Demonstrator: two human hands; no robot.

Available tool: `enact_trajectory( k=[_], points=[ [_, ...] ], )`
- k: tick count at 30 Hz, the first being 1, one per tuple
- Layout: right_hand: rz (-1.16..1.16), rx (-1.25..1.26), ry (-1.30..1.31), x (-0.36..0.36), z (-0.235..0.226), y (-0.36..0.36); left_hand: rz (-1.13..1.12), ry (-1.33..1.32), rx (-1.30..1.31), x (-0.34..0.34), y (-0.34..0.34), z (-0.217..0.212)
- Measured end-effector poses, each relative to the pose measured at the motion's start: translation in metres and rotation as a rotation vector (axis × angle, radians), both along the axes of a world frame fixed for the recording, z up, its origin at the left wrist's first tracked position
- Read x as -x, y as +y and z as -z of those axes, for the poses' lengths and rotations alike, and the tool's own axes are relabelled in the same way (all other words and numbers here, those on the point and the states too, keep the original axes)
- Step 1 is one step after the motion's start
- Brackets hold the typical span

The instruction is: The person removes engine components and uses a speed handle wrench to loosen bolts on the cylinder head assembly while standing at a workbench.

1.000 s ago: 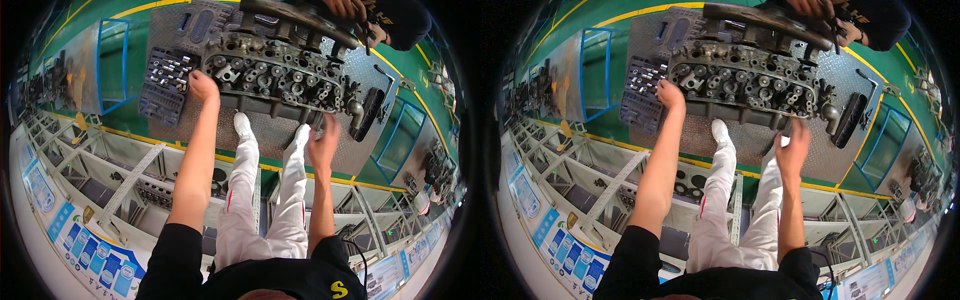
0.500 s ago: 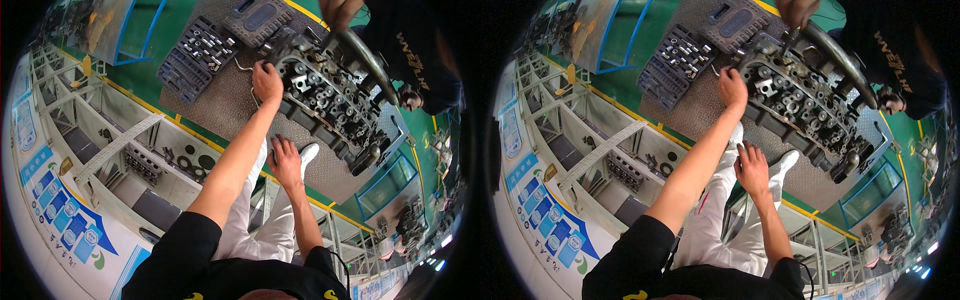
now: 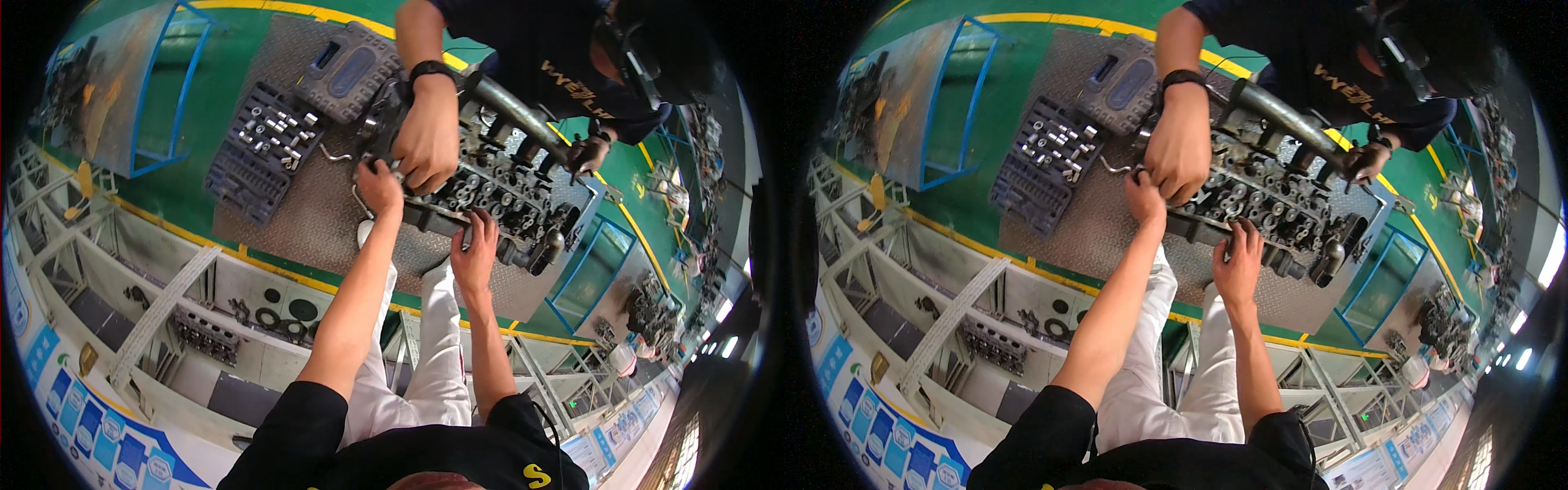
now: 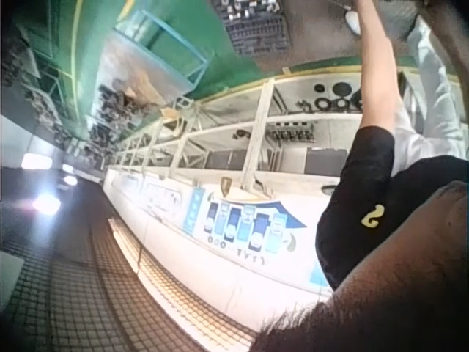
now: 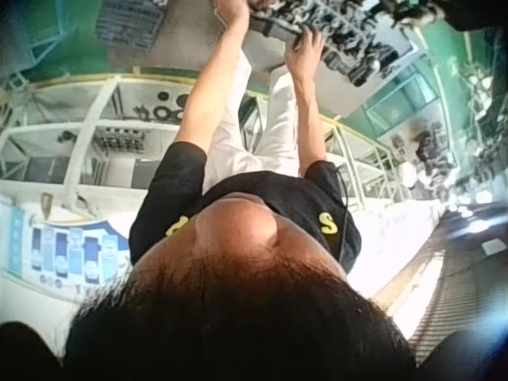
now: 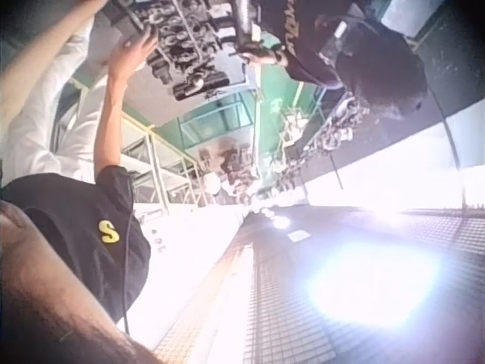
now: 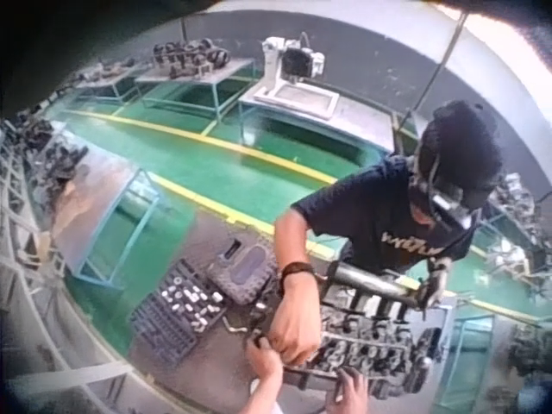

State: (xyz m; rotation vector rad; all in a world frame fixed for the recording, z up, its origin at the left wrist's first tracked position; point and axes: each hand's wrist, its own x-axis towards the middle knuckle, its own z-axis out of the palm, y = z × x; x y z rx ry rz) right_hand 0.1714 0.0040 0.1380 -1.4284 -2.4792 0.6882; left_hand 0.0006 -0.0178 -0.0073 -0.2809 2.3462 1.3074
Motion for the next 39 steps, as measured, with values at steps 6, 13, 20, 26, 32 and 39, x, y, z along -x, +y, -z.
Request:
enact_trajectory(
  k=[6,13,20,26,32,39],
  points=[
    [0.15,0.078,0.09,0.001,0.001,0.0,0.008,0.027,-0.197,-0.003,0.0,0.004],
    [0.311,0.117,0.116,-0.027,0.003,-0.004,0.073,0.228,0.16,0.006,-0.006,0.016],
    [0.464,-0.031,0.094,-0.126,-0.005,0.019,0.133,0.119,0.343,0.006,-0.006,0.015],
    [0.581,-0.283,0.357,-0.246,-0.023,0.077,0.256,0.298,0.358,0.033,-0.034,0.056],
    [0.707,-0.171,0.425,-0.359,0.058,0.179,0.149,0.164,0.242,0.083,-0.056,0.048],
    [0.412,0.288,0.197,-0.453,0.305,0.269,-0.059,-0.049,0.065,0.026,0.006,-0.003]
  ],
)
